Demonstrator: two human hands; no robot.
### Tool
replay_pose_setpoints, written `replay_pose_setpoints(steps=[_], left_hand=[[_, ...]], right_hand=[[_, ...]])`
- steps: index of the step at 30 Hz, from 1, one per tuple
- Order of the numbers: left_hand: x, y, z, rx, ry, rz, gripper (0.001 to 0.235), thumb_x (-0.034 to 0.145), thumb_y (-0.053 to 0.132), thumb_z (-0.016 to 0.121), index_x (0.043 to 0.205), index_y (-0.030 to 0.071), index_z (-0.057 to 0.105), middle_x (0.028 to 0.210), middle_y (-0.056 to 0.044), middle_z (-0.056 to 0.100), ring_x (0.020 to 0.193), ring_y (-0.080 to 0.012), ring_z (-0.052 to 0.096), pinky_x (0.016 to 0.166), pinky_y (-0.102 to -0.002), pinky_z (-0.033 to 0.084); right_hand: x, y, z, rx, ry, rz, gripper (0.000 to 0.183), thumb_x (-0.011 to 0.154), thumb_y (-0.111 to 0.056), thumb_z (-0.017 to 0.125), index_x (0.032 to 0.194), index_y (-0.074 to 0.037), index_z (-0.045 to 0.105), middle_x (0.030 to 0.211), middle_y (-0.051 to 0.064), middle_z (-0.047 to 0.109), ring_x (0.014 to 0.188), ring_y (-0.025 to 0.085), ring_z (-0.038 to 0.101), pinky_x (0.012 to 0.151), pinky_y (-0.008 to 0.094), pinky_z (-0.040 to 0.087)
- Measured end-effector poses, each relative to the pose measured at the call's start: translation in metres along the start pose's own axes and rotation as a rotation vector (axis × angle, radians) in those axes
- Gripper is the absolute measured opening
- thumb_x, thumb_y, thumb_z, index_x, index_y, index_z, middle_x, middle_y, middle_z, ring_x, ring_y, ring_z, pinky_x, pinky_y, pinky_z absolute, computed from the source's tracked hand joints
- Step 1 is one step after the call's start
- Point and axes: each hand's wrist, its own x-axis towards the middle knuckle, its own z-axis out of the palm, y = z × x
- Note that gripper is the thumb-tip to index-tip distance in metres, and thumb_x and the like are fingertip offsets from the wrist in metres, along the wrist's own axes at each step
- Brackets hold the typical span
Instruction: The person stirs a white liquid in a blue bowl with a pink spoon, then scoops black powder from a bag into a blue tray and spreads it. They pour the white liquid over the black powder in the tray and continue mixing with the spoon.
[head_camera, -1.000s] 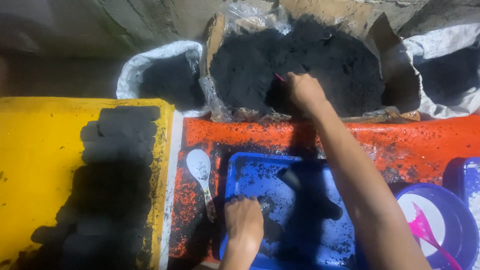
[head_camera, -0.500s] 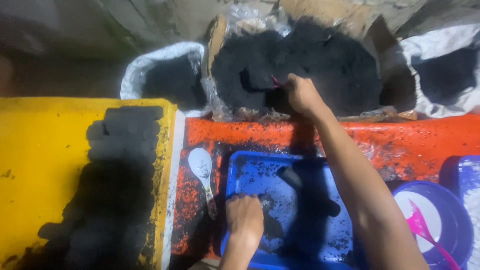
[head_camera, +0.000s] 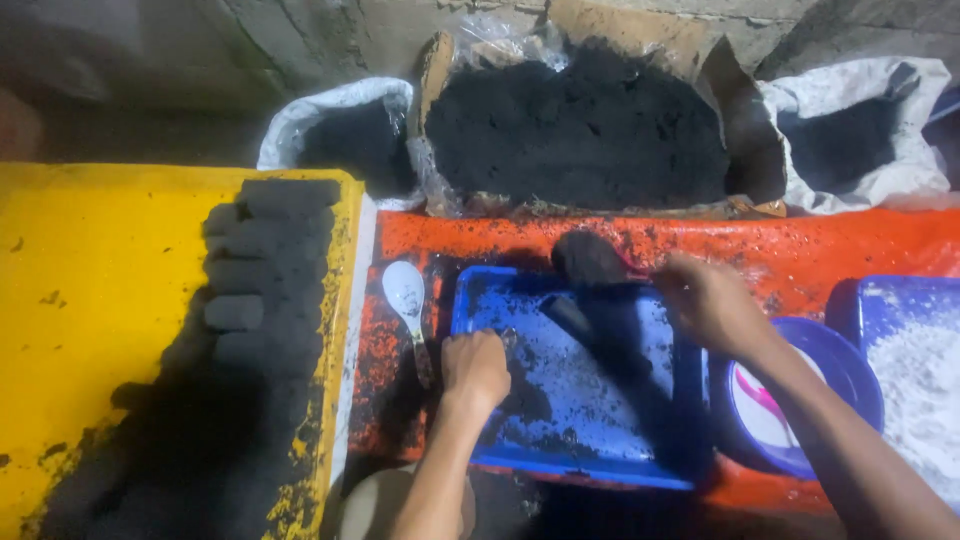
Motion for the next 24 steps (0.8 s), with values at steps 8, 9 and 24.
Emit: replay_pose_setpoints(steps=[8,9,24], left_hand=[[-0.012,-0.003,-0.003,0.057,0.083,0.013,0.025,0.077,0.008,0.046,0.098,-0.002,0.053,0.090,-0.015,0.060,0.087,-0.0301,0.056,0.081,-0.039,0.039],[-0.013,-0.003,0.000,0.106,0.127,0.017,0.016,0.080,0.009,0.048,0.090,0.003,0.059,0.083,-0.010,0.062,0.078,-0.0265,0.059,0.078,-0.036,0.044],[-0.008,-0.005,0.008,0.120,0.090,0.007,0.016,0.080,0.013,0.050,0.091,0.005,0.058,0.083,-0.008,0.061,0.076,-0.0249,0.059,0.072,-0.034,0.044]], right_hand=[[-0.095,0.020,0.060,-0.004,0.118,-0.112,0.007,0.068,-0.008,0.054,0.071,-0.010,0.060,0.060,0.011,0.059,0.058,0.032,0.055,0.052,0.040,0.043],[-0.104,0.017,0.067,-0.081,0.243,-0.318,0.009,0.067,0.000,0.054,0.066,-0.006,0.059,0.057,0.009,0.056,0.048,0.029,0.051,0.046,0.039,0.038],[-0.140,0.043,0.093,-0.382,0.303,-0.372,0.018,0.068,-0.003,0.062,0.085,-0.005,0.058,0.093,0.009,0.059,0.063,0.020,0.049,0.054,0.032,0.039]])
